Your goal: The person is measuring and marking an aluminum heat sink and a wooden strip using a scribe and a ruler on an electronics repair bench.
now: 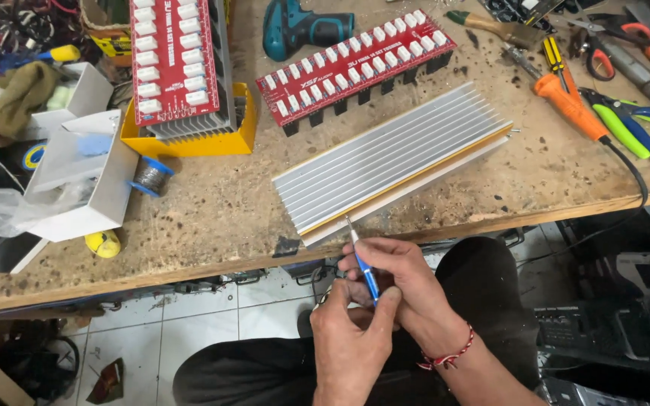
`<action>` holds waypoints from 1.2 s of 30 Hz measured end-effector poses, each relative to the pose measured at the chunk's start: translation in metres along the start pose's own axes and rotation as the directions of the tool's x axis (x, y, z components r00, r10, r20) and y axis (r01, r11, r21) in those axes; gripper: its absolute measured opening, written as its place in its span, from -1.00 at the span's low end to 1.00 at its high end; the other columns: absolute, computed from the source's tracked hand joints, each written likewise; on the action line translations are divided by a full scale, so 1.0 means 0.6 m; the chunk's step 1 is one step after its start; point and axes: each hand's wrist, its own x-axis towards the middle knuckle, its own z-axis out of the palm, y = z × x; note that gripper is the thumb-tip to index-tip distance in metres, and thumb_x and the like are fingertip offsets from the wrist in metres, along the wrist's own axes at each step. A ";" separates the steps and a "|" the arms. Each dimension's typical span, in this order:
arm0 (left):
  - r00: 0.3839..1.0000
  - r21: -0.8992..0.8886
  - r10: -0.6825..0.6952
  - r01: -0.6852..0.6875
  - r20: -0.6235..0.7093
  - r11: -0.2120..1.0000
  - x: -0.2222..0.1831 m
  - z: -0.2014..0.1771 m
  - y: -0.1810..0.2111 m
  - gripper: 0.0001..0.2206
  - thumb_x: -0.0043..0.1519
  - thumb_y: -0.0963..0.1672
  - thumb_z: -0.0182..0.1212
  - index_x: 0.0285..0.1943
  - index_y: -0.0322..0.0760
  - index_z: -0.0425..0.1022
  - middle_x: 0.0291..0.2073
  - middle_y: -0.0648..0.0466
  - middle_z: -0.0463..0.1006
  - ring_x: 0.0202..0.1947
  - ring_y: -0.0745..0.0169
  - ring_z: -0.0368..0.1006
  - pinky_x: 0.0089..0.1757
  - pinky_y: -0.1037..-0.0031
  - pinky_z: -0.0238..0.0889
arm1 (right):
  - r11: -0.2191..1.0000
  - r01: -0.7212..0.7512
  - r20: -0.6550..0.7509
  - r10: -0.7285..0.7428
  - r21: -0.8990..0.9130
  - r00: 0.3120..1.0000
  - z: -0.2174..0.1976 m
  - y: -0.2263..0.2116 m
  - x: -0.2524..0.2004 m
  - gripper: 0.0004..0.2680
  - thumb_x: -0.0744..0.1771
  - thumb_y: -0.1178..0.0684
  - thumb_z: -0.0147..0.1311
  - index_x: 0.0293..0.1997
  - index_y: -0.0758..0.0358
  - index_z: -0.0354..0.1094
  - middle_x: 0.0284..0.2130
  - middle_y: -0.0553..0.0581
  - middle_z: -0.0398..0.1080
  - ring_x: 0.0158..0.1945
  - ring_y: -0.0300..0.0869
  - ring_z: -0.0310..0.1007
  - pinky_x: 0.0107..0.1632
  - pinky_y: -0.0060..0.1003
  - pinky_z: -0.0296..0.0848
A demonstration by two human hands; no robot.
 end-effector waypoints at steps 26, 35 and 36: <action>0.925 -0.440 -0.331 0.379 0.186 0.814 0.014 0.019 0.028 -0.71 0.25 -0.16 0.42 -0.39 -0.34 0.35 -0.61 -0.05 0.54 -0.70 0.10 0.60 -0.61 0.45 0.42 | -0.096 0.765 0.704 0.334 -0.637 0.627 0.179 -0.157 0.266 -0.64 0.46 0.11 0.04 -0.62 0.11 0.15 -0.70 -0.08 0.01 -0.62 -0.32 -0.04 -0.41 -0.41 0.12; 0.916 -0.456 -0.349 0.400 0.195 0.795 0.013 0.018 0.034 -0.73 0.26 -0.16 0.42 -0.38 -0.35 0.39 -0.58 -0.05 0.57 -0.70 0.09 0.59 -0.62 0.47 0.40 | -0.159 0.786 0.763 0.188 -0.598 0.619 0.153 -0.164 0.274 -0.56 0.42 0.04 0.13 -0.72 0.07 0.00 -0.79 -0.11 -0.02 -0.68 -0.33 -0.10 -0.46 -0.38 0.08; 0.917 -0.456 -0.350 0.400 0.193 0.795 0.011 0.016 0.039 -0.73 0.26 -0.16 0.42 -0.38 -0.35 0.39 -0.58 -0.05 0.57 -0.70 0.09 0.59 -0.62 0.47 0.40 | -0.158 0.787 0.764 0.189 -0.597 0.617 0.150 -0.165 0.275 -0.56 0.42 0.04 0.13 -0.72 0.07 0.00 -0.79 -0.11 -0.02 -0.68 -0.33 -0.10 -0.46 -0.38 0.08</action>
